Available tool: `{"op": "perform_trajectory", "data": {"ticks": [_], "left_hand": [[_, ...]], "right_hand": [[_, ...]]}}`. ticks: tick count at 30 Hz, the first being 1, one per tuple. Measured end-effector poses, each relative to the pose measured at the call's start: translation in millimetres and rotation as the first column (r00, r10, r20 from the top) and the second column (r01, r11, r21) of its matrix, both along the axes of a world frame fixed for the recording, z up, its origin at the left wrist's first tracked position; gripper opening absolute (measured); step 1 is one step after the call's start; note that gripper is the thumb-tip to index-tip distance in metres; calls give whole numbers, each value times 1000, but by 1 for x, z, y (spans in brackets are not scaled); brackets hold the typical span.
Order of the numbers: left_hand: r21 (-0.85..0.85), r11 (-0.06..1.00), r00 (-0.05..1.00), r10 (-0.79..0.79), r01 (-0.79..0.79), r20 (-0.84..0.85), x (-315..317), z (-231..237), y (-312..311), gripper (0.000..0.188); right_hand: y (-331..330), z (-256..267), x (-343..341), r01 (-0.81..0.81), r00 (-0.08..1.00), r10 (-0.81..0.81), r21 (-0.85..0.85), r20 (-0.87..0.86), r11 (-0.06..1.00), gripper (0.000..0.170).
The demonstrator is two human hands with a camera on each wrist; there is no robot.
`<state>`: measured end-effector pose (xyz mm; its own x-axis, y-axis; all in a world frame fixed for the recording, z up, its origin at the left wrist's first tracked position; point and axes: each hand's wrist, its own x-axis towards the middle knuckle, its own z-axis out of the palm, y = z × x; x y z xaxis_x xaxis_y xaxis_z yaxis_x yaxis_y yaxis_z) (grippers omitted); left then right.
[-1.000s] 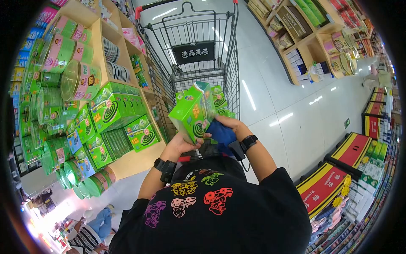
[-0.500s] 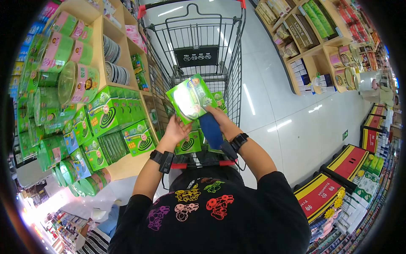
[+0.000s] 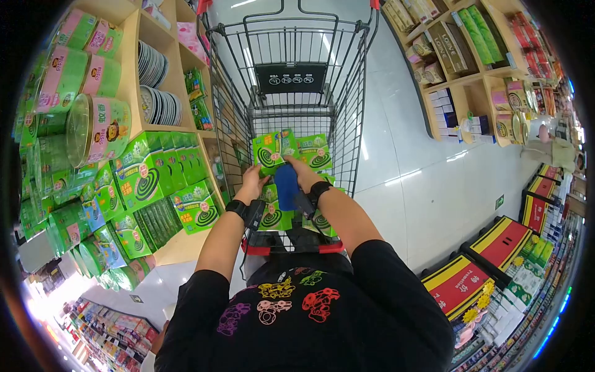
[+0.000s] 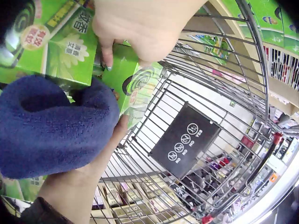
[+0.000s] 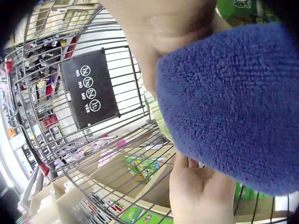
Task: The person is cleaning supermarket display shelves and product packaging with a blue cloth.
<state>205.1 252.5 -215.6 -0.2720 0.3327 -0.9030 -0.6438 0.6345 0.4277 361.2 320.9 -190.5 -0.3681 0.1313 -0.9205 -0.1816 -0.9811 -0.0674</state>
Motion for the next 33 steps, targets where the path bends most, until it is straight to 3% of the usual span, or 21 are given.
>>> {"op": "perform_trajectory", "data": {"ticks": [8, 12, 14, 17, 20, 21, 24, 27, 31, 33], "left_hand": [[-45, 993, 994, 113, -112, 5, 0, -7, -5, 41], [-89, 994, 997, 59, -64, -51, 1, -3, 0, 38], [-85, 995, 997, 45, -50, -61, -1, -2, 2, 36], [21, 999, 996, -30, 32, -83, -8, -39, -7, 37], [-3, 1000, 998, -16, 16, -69, -6, -20, -1, 41], [38, 998, 999, -45, 45, -1, -11, -34, -6, 49], [-41, 993, 993, -112, 114, 31, -7, -11, 2, 54], [-23, 986, 985, -166, 167, 45, -6, -12, 1, 61], [-127, 941, 949, -312, 314, 36, -4, -9, 4, 60], [-76, 936, 938, -338, 344, 83, -7, -10, 7, 55]], "right_hand": [[-8, -20, 4, -93, 996, 92, -70, -12, 993, 28], [-2, 4, -1, -61, 997, 58, -67, -51, 996, 28], [-4, -16, 0, -52, 996, 50, -23, -76, 998, 28], [-7, -21, 1, 10, 994, -10, 1, -113, 1000, 28], [-5, -37, -2, 6, 991, -14, -62, -130, 998, 27], [-5, -47, -3, -9, 991, -3, -95, -133, 995, 26], [-7, -70, 2, -44, 993, 35, -81, -108, 996, 25], [-1, -33, 5, -70, 996, 61, -138, -68, 988, 25], [0, -30, 8, -104, 992, 89, -164, -94, 981, 31], [-1, -28, 7, -139, 988, 124, -168, -94, 976, 32]]}}
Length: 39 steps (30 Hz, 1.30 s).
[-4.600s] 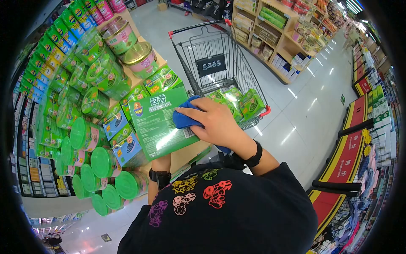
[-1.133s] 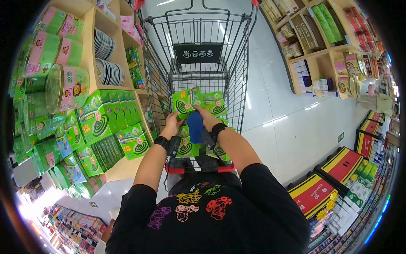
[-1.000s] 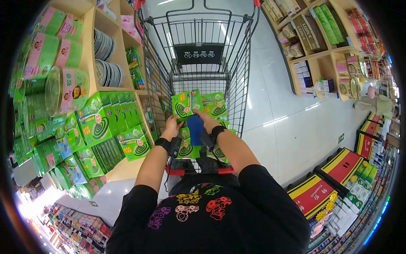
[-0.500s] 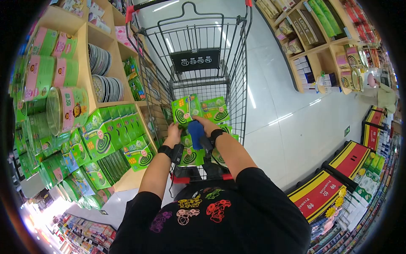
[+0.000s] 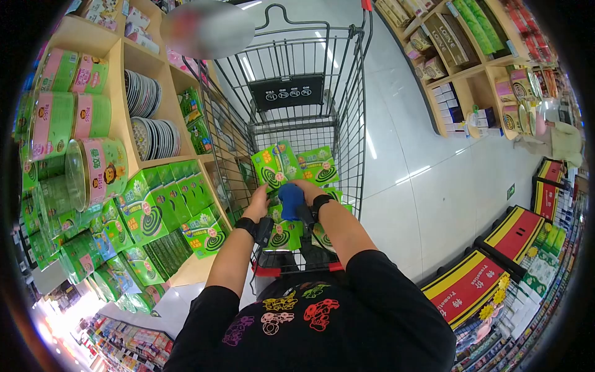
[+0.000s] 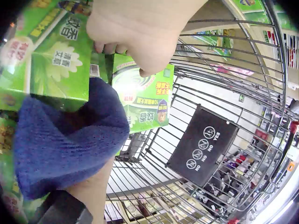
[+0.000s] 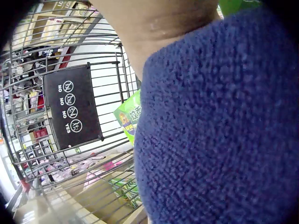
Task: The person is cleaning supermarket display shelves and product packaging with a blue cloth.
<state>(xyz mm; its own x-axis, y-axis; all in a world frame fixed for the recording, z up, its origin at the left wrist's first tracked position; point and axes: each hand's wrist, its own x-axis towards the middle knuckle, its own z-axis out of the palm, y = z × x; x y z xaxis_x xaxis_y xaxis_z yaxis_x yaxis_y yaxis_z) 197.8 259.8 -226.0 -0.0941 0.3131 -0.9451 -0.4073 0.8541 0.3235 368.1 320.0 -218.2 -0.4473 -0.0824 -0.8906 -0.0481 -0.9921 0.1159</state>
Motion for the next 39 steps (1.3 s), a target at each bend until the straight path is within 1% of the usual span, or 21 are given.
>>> {"op": "perform_trajectory", "data": {"ticks": [4, 6, 7, 9, 11, 14, 17, 20, 22, 23, 24, 25, 26, 28, 29, 30, 31, 32, 35, 37, 39], "left_hand": [[10, 998, 997, -68, 68, 28, -3, -4, -1, 47], [25, 999, 992, -32, 30, 122, -3, -2, 0, 47], [34, 999, 986, -13, 8, 166, -2, 0, -1, 46], [82, 983, 986, -159, 162, -41, 7, 24, -6, 48], [81, 952, 939, -274, 296, -209, 17, 71, -6, 49], [304, 814, 828, -337, 495, -448, 15, 46, -49, 54], [541, 709, 891, -337, 452, -303, -1, 97, -92, 47], [571, 654, 855, -482, 497, -192, -43, 165, -135, 37], [545, 732, 894, -442, 408, -75, -77, 193, -165, 36], [527, 769, 908, -418, 361, -12, -94, 200, -184, 36], [611, 732, 933, -360, 302, -30, -113, 194, -203, 37], [589, 754, 944, -325, 289, -48, -133, 196, -220, 38], [570, 774, 954, -293, 277, -65, -154, 198, -233, 39], [530, 829, 981, -191, 179, -33, -193, 202, -258, 43], [506, 857, 992, -125, 99, 17, -210, 203, -270, 45], [522, 853, 997, -62, 27, 51, -221, 211, -282, 47], [539, 841, 996, -3, -43, 84, -231, 228, -289, 49], [557, 823, 992, 55, -112, 118, -242, 236, -294, 51], [539, 830, 986, 79, -147, 149, -263, 229, -302, 57], [522, 845, 988, 47, -118, 147, -273, 224, -303, 63], [515, 850, 986, 29, -112, 167, -276, 225, -295, 68]], "right_hand": [[-12, 1, 2, 30, 1000, -31, 197, 3, 980, 29], [-19, 1, 5, 42, 999, -44, 334, 0, 942, 28], [-19, 2, 5, 33, 997, -54, 327, 55, 944, 26], [-18, 6, 1, 15, 985, -69, 314, 160, 949, 22], [-23, 14, 5, 66, 982, -132, 407, 137, 911, 20], [-30, 39, 8, 141, 971, -221, 535, 90, 833, 19], [-52, 108, -1, 171, 962, -266, 638, 55, 751, 21], [-83, 160, -19, 46, 983, -162, 754, 81, 656, 25], [-105, 198, -37, -94, 987, -54, 812, 153, 576, 26], [-111, 204, -42, -230, 971, 41, 883, 234, 408, 26], [-117, 208, -42, -342, 939, 114, 914, 325, 217, 27], [-124, 224, -49, -430, 892, 162, 903, 422, 12, 27], [-129, 248, -50, -527, 813, 217, 841, 541, -125, 28], [-131, 261, -34, -525, 783, 305, 839, 542, -142, 28], [-131, 259, -22, -555, 781, 195, 803, 593, -218, 28], [-134, 271, -15, -579, 798, 117, 805, 592, -129, 27], [-140, 283, -6, -616, 786, -29, 778, 618, -127, 26], [-142, 291, 8, -637, 771, -133, 746, 623, -194, 26], [-152, 332, 47, -689, 725, -229, 675, 650, -263, 27], [-165, 364, 72, -764, 639, -272, 552, 720, -334, 27], [-185, 396, 75, -783, 622, -344, 560, 704, -269, 25]]}}
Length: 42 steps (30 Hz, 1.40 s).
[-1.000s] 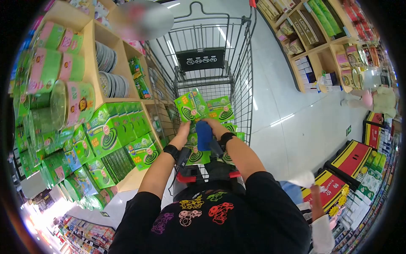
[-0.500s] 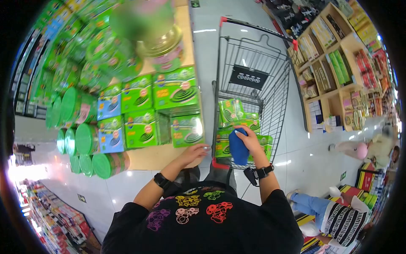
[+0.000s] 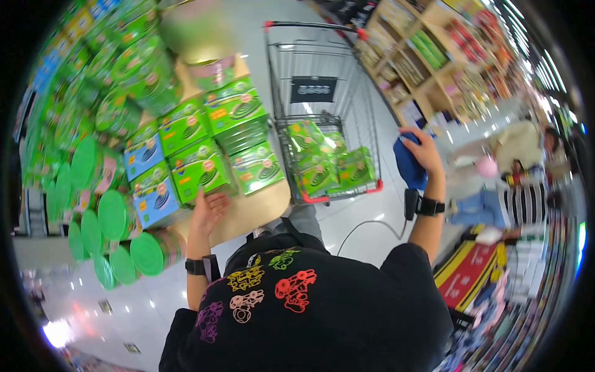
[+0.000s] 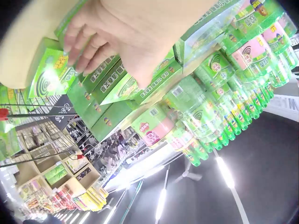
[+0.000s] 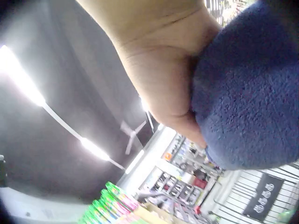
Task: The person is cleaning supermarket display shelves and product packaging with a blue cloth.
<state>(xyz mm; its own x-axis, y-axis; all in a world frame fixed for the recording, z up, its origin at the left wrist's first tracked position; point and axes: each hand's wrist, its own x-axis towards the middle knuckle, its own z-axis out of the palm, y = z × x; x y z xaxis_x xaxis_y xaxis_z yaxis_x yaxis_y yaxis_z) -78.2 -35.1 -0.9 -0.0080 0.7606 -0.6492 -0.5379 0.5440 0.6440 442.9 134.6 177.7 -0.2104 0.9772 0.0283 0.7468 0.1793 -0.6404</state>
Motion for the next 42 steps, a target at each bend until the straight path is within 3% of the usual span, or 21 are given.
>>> {"op": "perform_trajectory", "data": {"ticks": [2, 4, 6, 7, 8, 9, 10, 11, 13, 16, 19, 22, 24, 28, 31, 33, 37, 40, 42], "left_hand": [[-20, 999, 999, 27, -26, 41, -1, 6, 0, 72], [-45, 998, 986, 53, -47, 157, -1, 5, 3, 74], [-48, 997, 971, 64, -54, 231, -6, 7, 3, 75], [-37, 998, 967, 50, -42, 249, -7, 9, 3, 75], [-29, 999, 963, 43, -36, 266, -8, 13, 1, 76], [-4, 1000, 954, 30, -30, 298, -8, 18, 0, 75], [11, 999, 950, 29, -34, 310, -8, 21, -2, 74], [26, 999, 946, 24, -34, 322, -8, 23, -3, 73], [57, 998, 939, 19, -41, 344, -7, 27, -3, 67], [85, 996, 965, -15, -7, 261, -7, 27, 1, 64], [47, 998, 976, 29, -40, 214, -3, 32, 4, 59], [80, 995, 983, 37, -52, 181, 0, 35, 2, 56], [108, 992, 984, 38, -58, 176, 0, 37, 0, 53], [209, 975, 993, -58, 79, -104, -3, 36, -2, 45], [268, 940, 941, -122, 212, -316, -8, 37, -4, 40], [288, 913, 906, -163, 288, -391, -15, 43, -4, 38], [325, 892, 899, -168, 313, -405, -19, 58, -7, 40], [356, 878, 904, -169, 319, -393, -16, 67, -13, 45], [384, 849, 901, -217, 364, -374, -21, 68, -17, 49]], "right_hand": [[-23, 25, -26, 65, 979, -51, 67, -196, 996, 24], [-29, 9, -44, 105, 943, -96, 12, -318, 994, 20], [-31, -13, -85, 88, 960, -118, -126, -254, 988, 19], [-26, -39, -100, -49, 975, 29, -85, -220, 995, 22], [-28, -46, -130, -119, 964, 46, -268, -262, 956, 25], [-27, -57, -156, -274, 946, 205, -286, -250, 918, 28], [-25, -62, -181, -448, 893, 405, -319, -195, 835, 33], [-21, -77, -205, -566, 822, 512, -450, -249, 691, 37], [-20, -94, -252, -638, 726, 668, -523, -164, 565, 45], [-18, -129, -307, -711, 659, 726, -476, -194, 518, 49], [-21, -137, -344, -744, 648, 674, -481, -355, 463, 57], [-30, -118, -361, -631, 753, 600, -558, -271, 539, 66], [-27, -125, -365, -634, 745, 618, -555, -252, 538, 70], [-17, -147, -373, -600, 782, 554, -584, -285, 547, 74], [-14, -121, -376, -492, 843, 468, -734, -266, 468, 67], [-22, -101, -377, -522, 848, 342, -748, -405, 409, 60], [-27, -103, -384, -649, 740, -39, -727, -672, 225, 46], [-36, -79, -378, -600, 741, -275, -788, -613, 139, 34], [-30, -86, -370, -630, 729, -272, -771, -628, 92, 32]]}}
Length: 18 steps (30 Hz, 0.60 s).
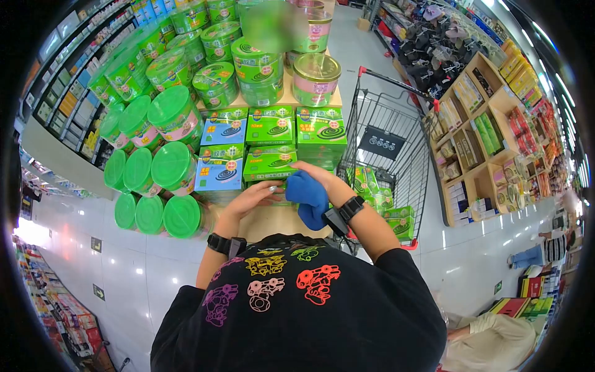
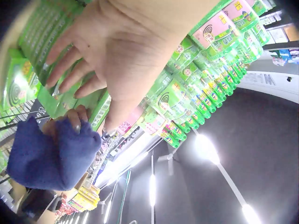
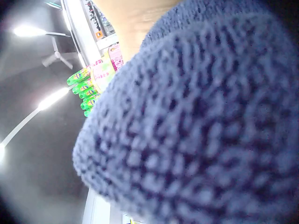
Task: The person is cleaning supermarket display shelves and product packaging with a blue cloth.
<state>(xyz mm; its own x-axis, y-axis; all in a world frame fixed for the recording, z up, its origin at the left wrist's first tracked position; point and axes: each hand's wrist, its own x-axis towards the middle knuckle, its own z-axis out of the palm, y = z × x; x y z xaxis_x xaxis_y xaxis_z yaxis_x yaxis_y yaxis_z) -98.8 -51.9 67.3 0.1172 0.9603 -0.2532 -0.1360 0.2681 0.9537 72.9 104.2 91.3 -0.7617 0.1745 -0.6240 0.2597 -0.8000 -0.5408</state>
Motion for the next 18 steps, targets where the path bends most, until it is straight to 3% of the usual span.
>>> {"op": "perform_trajectory", "data": {"ticks": [3, 6, 9, 12, 15, 18], "left_hand": [[4, 990, 964, -140, 143, 227, -16, -24, -4, 58], [57, 934, 928, -357, 352, 105, -25, -23, -12, 67], [196, 919, 913, -375, 342, 162, -26, -25, -13, 72], [187, 975, 865, -194, 119, 462, -18, -16, -10, 75], [163, 981, 807, -13, -104, 590, -4, 7, -8, 54], [77, 960, 793, 176, -269, 583, 7, 24, -2, 51]], "right_hand": [[-7, 12, 17, 54, 998, -55, 56, 20, 997, 30], [-5, 17, 40, 82, 996, -86, 138, 24, 987, 27], [-3, 9, 57, 143, 989, -126, 280, -79, 949, 24], [-9, 22, 68, 133, 985, -70, 429, -159, 894, 25], [-10, 31, 68, 13, 967, 136, 571, -216, 821, 31], [-21, 40, 59, 47, 965, 171, 769, -200, 638, 32]]}}
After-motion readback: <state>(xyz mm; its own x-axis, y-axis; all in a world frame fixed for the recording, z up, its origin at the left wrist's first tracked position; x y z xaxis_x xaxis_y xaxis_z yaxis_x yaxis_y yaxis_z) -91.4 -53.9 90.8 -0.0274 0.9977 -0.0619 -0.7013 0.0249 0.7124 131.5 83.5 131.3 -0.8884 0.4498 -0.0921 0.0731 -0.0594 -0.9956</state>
